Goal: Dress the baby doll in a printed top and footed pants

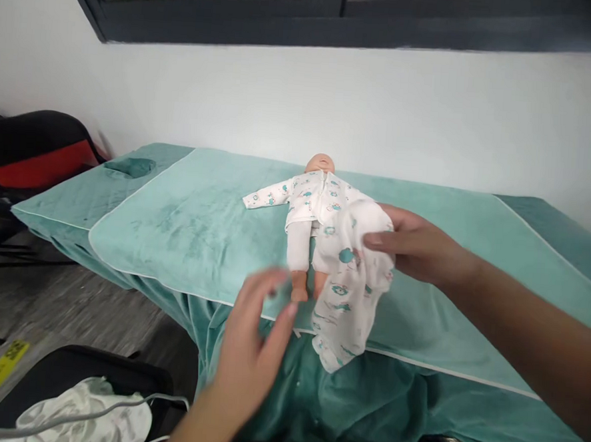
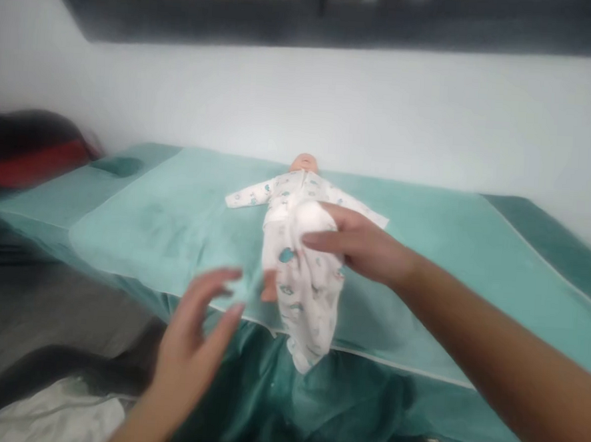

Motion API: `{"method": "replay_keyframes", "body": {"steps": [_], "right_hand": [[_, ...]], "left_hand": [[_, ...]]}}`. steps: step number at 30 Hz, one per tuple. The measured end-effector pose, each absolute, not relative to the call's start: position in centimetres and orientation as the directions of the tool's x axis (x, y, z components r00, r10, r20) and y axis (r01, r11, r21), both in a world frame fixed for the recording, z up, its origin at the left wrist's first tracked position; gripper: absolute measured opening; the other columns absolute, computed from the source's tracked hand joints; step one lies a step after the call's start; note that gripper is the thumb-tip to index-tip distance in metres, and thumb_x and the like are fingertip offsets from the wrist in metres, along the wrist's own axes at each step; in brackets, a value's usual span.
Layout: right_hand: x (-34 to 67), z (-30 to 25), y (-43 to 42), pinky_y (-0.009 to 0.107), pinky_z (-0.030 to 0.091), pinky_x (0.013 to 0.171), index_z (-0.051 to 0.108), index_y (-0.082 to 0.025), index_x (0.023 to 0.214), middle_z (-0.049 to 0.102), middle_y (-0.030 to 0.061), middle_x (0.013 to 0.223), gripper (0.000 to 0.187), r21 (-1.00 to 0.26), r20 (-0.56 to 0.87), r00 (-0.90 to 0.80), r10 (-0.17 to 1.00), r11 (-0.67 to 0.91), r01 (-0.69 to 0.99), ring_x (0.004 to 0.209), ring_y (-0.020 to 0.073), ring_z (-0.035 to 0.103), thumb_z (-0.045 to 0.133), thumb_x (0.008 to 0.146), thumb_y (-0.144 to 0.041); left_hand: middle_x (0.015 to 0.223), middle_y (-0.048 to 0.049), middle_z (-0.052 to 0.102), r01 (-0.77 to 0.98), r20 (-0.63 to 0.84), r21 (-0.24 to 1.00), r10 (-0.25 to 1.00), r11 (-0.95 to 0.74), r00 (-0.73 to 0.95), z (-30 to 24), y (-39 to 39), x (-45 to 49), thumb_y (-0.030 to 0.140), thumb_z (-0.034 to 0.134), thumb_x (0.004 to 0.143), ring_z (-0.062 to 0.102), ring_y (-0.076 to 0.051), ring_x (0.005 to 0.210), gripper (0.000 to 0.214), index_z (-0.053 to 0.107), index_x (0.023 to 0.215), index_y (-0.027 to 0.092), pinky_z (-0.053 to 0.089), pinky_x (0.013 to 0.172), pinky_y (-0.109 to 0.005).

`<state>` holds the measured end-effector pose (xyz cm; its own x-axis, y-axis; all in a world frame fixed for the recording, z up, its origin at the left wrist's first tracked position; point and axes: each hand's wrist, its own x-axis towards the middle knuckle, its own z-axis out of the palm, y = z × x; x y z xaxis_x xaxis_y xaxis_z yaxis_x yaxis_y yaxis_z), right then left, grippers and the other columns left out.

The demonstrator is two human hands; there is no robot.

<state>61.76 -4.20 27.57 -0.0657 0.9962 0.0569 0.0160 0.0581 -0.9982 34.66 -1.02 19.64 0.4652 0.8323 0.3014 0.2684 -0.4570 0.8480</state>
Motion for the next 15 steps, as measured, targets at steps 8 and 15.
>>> {"method": "replay_keyframes", "body": {"steps": [8, 15], "right_hand": [[63.4, 33.6, -2.6, 0.021, 0.049, 0.06, 0.072, -0.015, 0.099, 0.069, -0.0017, 0.08, 0.029, -0.932, 0.156, -0.058, 0.986, 0.166, 0.321, 0.068, 0.0101, 0.064, 0.075, 0.082, -0.039], [65.3, 33.7, -3.2, 0.028, 0.054, 0.059, 0.074, -0.017, 0.082, 0.071, 0.0006, 0.076, 0.026, -0.943, 0.114, -0.014, 0.993, 0.113, 0.314, 0.07, 0.0179, 0.069, 0.085, 0.07, -0.038]], "left_hand": [[0.089, -0.0008, 0.065, -0.278, 0.338, 0.941, 0.609, -0.194, 0.718, 27.7, 8.7, 44.3, 0.037, 0.072, 0.082, 0.064, -0.017, 0.084, 0.025, 0.058, 0.093, 0.018, 0.051, 0.076, -0.029], [0.085, -0.0028, 0.062, -0.403, 0.399, 0.901, 0.666, -0.158, 0.63, 29.0, 10.3, 45.4, 0.037, 0.06, 0.09, 0.066, -0.02, 0.089, 0.018, 0.056, 0.088, 0.019, 0.053, 0.078, -0.033]]}}
